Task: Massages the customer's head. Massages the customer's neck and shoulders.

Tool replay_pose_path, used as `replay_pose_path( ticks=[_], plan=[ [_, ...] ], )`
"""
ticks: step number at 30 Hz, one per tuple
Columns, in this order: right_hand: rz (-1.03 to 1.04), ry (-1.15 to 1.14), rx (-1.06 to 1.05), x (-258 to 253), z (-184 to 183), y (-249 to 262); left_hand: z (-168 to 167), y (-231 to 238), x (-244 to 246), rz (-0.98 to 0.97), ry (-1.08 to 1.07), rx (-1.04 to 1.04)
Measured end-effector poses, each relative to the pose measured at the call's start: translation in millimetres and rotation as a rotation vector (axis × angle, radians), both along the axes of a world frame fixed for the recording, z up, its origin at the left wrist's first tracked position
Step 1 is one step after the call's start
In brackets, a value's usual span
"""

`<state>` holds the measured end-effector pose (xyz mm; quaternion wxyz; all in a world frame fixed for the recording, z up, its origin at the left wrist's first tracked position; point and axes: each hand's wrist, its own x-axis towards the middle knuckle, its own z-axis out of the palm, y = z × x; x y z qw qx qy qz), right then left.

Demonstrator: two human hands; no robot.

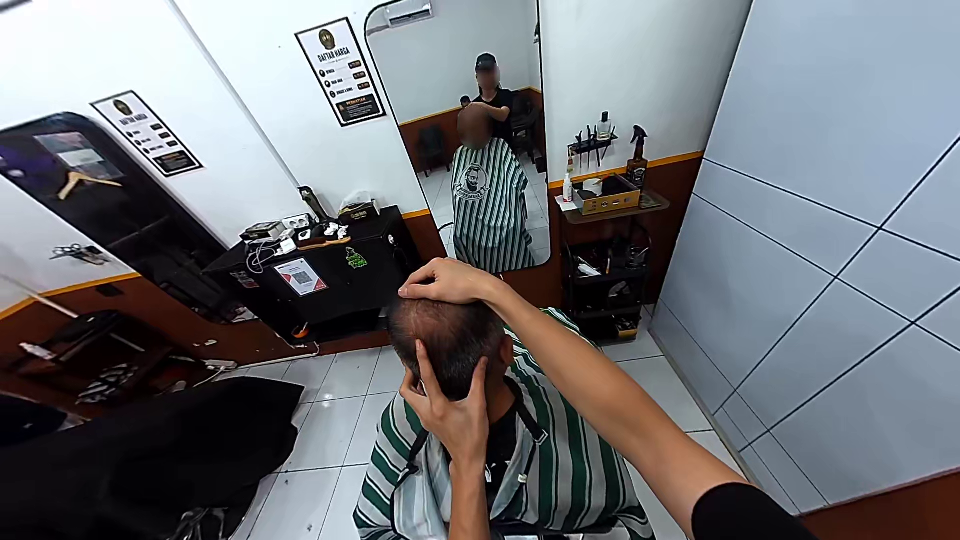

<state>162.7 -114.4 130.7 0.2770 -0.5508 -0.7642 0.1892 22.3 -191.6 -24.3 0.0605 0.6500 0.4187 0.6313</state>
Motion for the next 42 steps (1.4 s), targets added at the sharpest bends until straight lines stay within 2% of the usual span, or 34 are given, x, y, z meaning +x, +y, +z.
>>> replay_pose_path(
  ticks=[3,5,7,10,13,18,23,28,29,31,34,37,42],
  plan=[
    [0.007,0.004,0.015,0,-1,2,-4,-7,-13,0.011,-0.008,0.053],
    [-0.008,0.031,0.010,0,-4,3,-3,-13,-29,0.011,-0.114,0.197],
    [-0.021,0.056,0.002,0,1,3,20,-4,-32,0.016,-0.170,0.315],
    [-0.011,0.054,-0.016,-6,1,2,50,16,-14,-0.077,-0.023,0.174],
    [0.002,0.010,-0.009,-12,1,-2,35,31,7,-0.003,-0.007,0.114],
    [0.006,-0.001,-0.028,-7,3,-5,-10,7,10,-0.022,-0.029,0.005],
    [-0.013,0.022,-0.019,-4,0,-3,-7,-4,-1,0.022,-0.018,-0.018],
    [-0.010,0.018,-0.001,-3,-1,-2,-13,-15,-22,0.000,-0.057,0.105],
    [-0.014,0.027,0.004,-2,-3,-2,-10,-18,-29,0.000,-0.112,0.161],
    [-0.015,0.043,0.014,-1,1,-1,17,-11,-31,-0.027,-0.211,0.279],
    [-0.005,0.048,0.002,-6,1,-2,47,10,-13,-0.081,-0.019,0.201],
    [-0.025,0.041,0.004,-10,0,-3,31,28,11,0.076,0.052,0.178],
    [-0.029,0.032,-0.020,-8,3,-3,-12,12,13,0.025,-0.009,0.022]
  ],
)
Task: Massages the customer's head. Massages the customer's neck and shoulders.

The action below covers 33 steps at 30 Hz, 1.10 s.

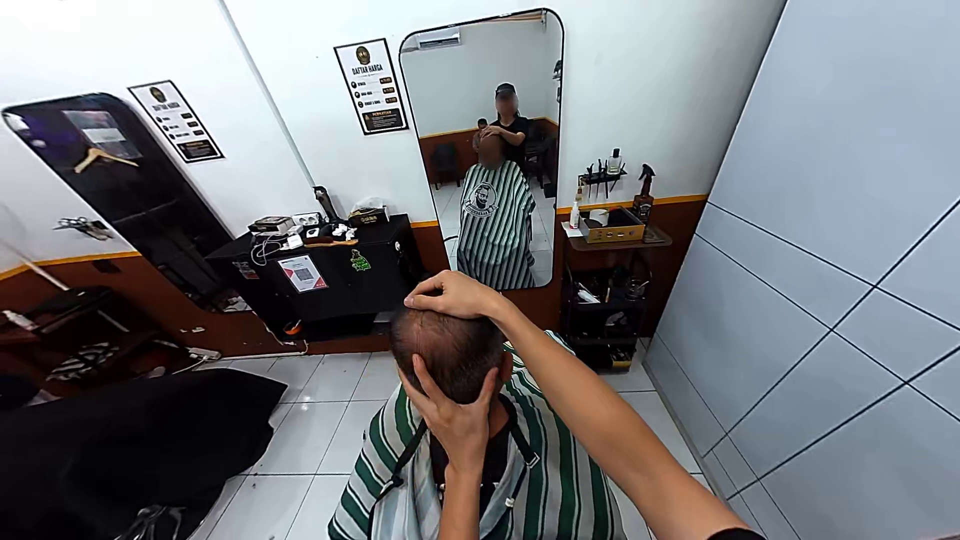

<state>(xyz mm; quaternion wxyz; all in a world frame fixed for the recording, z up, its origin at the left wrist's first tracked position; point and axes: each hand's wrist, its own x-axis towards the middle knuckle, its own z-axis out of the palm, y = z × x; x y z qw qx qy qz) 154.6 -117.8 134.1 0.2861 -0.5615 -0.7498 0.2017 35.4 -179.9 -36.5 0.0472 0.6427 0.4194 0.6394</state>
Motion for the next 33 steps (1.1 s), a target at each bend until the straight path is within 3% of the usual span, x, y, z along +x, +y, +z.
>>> replay_pose_path(
  ticks=[6,12,15,18,20,26,33],
  plan=[
    [0.015,-0.005,0.020,3,-5,6,8,-15,-15,0.033,0.065,-0.072],
    [0.024,0.006,0.020,3,-4,6,3,-30,-37,0.029,0.045,0.036],
    [0.008,0.039,0.030,3,-4,9,34,-38,-54,-0.039,-0.189,0.285],
    [0.010,0.047,-0.006,0,-4,3,55,-14,-34,-0.119,-0.094,0.241],
    [0.015,0.029,-0.012,-4,-4,2,45,9,-16,-0.048,0.038,0.159],
    [0.019,0.002,-0.014,2,-3,3,-6,-2,-3,-0.033,-0.007,0.001],
    [0.020,0.023,0.009,5,-3,5,-14,-17,-14,0.042,0.014,-0.013]
  ],
)
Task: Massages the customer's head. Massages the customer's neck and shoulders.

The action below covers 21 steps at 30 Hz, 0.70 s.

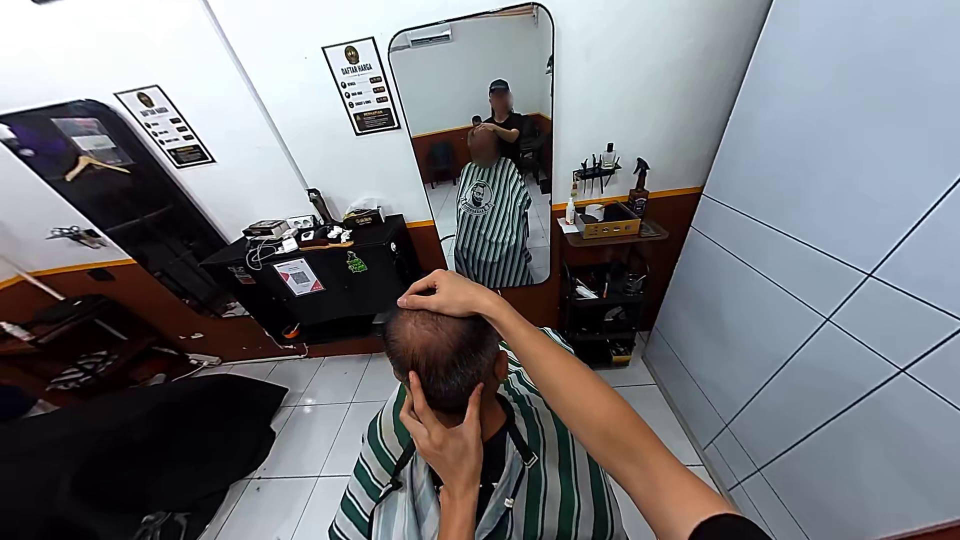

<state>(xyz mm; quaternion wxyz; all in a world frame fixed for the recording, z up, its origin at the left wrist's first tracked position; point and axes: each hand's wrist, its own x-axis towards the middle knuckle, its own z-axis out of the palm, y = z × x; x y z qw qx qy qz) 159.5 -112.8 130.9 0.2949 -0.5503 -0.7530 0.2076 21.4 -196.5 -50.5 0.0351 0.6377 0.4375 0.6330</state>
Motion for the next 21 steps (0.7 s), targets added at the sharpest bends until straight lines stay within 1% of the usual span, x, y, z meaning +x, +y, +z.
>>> replay_pose_path(
  ticks=[2,3,5,6,8,10,11,15,18,21],
  plan=[
    [0.007,-0.001,0.003,0,0,2,2,-8,-15,-0.041,-0.038,0.061],
    [0.008,0.009,0.004,-1,-1,2,9,-16,-27,-0.068,-0.092,0.129],
    [-0.007,0.045,0.016,-1,-1,5,42,-21,-37,-0.099,-0.193,0.297],
    [-0.009,0.044,0.008,0,6,7,57,-13,-32,-0.109,-0.179,0.329],
    [-0.001,0.033,-0.011,-4,0,4,64,4,-16,-0.109,-0.052,0.235],
    [-0.005,0.012,0.007,-8,-1,5,56,27,4,-0.038,0.036,0.184],
    [-0.009,0.003,0.010,-8,-1,4,49,31,11,-0.004,0.040,0.181],
    [-0.007,-0.003,-0.017,-5,0,2,16,20,17,0.002,0.003,0.085],
    [-0.009,-0.001,0.001,-3,-1,4,7,12,15,0.002,-0.002,0.031],
    [0.004,-0.001,0.015,0,-3,6,5,5,11,-0.005,0.003,0.008]
  ],
)
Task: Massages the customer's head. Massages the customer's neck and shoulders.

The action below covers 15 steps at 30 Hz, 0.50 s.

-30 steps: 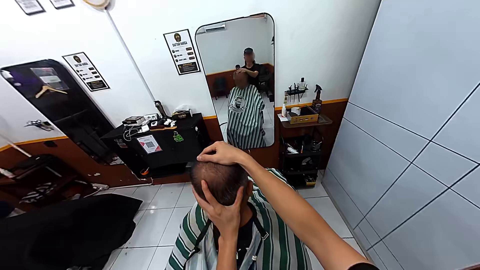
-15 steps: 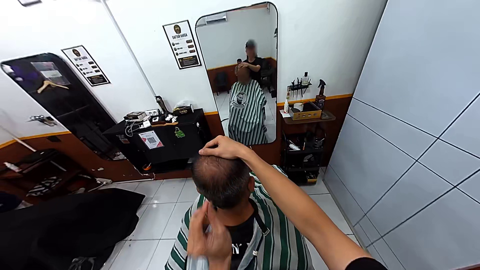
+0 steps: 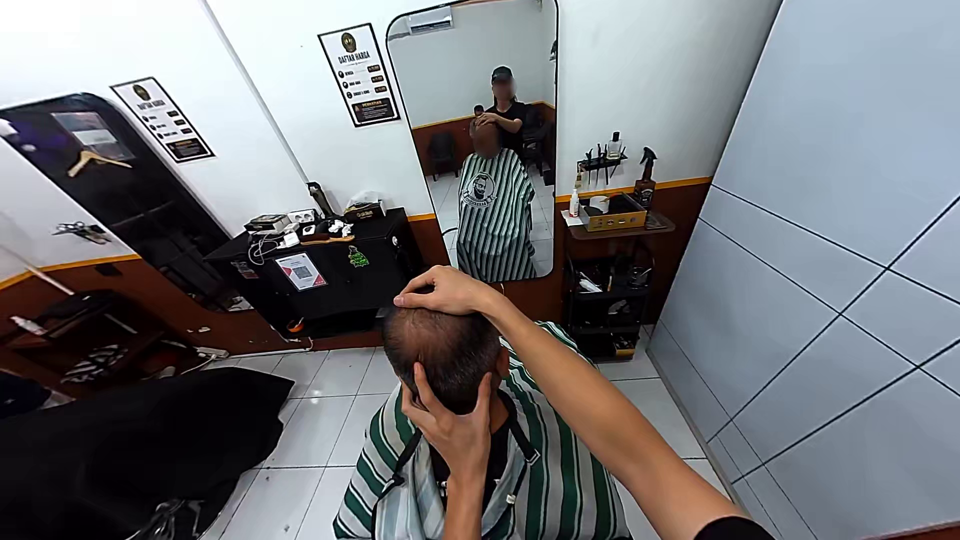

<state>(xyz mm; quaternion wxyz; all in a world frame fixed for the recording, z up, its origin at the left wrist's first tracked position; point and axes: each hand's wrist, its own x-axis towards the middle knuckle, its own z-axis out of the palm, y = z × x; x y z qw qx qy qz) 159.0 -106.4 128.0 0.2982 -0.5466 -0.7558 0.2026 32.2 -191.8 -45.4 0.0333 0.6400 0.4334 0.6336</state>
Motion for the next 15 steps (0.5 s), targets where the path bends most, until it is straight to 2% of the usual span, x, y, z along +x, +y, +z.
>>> replay_pose_path(
  ticks=[5,7,9,11,13,15],
  plan=[
    [-0.011,-0.033,0.007,-4,0,-2,-10,-10,-13,-0.012,0.006,0.000],
    [-0.031,-0.065,0.004,-7,0,-5,-1,-24,-42,-0.094,-0.068,0.059],
    [-0.116,-0.119,0.030,-7,4,-11,44,-33,-75,-0.154,-0.200,0.217],
    [-0.213,-0.194,0.081,-11,13,-20,105,-3,-87,-0.258,-0.238,0.327],
    [-0.334,-0.277,0.242,-33,-1,-38,145,56,-83,-0.384,-0.081,0.205],
    [-0.522,-0.328,0.555,-62,-31,-50,175,109,-67,-0.509,0.226,-0.066]
  ],
)
